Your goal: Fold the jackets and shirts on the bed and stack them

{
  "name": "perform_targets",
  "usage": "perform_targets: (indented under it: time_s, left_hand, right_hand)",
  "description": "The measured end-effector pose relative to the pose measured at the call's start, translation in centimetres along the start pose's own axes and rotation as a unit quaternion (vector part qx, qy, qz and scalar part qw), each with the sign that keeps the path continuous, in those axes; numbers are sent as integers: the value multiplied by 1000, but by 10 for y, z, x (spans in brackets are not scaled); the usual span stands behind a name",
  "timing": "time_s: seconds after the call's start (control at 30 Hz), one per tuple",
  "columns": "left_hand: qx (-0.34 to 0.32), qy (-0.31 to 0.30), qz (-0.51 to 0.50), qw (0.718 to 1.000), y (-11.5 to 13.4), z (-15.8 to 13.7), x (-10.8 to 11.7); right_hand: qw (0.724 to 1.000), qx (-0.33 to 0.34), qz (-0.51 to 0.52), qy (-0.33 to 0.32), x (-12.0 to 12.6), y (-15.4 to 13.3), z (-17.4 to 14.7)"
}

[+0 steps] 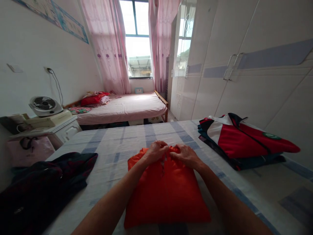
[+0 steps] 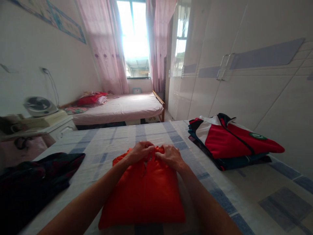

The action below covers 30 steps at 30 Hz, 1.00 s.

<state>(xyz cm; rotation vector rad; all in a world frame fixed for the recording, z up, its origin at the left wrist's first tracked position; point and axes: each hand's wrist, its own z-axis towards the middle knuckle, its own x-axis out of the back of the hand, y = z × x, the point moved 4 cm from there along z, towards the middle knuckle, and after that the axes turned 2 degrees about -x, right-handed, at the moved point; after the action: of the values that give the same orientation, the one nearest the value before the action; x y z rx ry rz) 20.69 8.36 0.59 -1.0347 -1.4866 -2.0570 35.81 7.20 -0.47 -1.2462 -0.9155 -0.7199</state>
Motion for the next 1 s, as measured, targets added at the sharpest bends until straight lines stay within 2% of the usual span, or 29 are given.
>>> perform_targets:
  time_s: [0.13, 0.3, 0.5, 0.67, 0.83, 1.0]
  left_hand:
    - [40, -66, -54, 996, -1, 21, -9]
    - [83, -99, -118, 985, -2, 27, -7]
    - [150, -87, -204, 963, -13, 24, -9]
    - [205, -61, -324, 921, -36, 24, -12]
    - [175, -36, -426, 887, -42, 21, -10]
    - [99, -66, -483, 867, -25, 11, 0]
  right_hand:
    - [999, 13, 8, 48, 1, -4, -6]
    - [998, 35, 39, 47, -2, -3, -6]
    - [995, 68, 48, 62, 1, -7, -8]
    - [989, 94, 67, 93, 9, -13, -12]
    - [987, 70, 105, 101, 8, -9, -8]
    - [982, 52, 153, 101, 4, -1, -2]
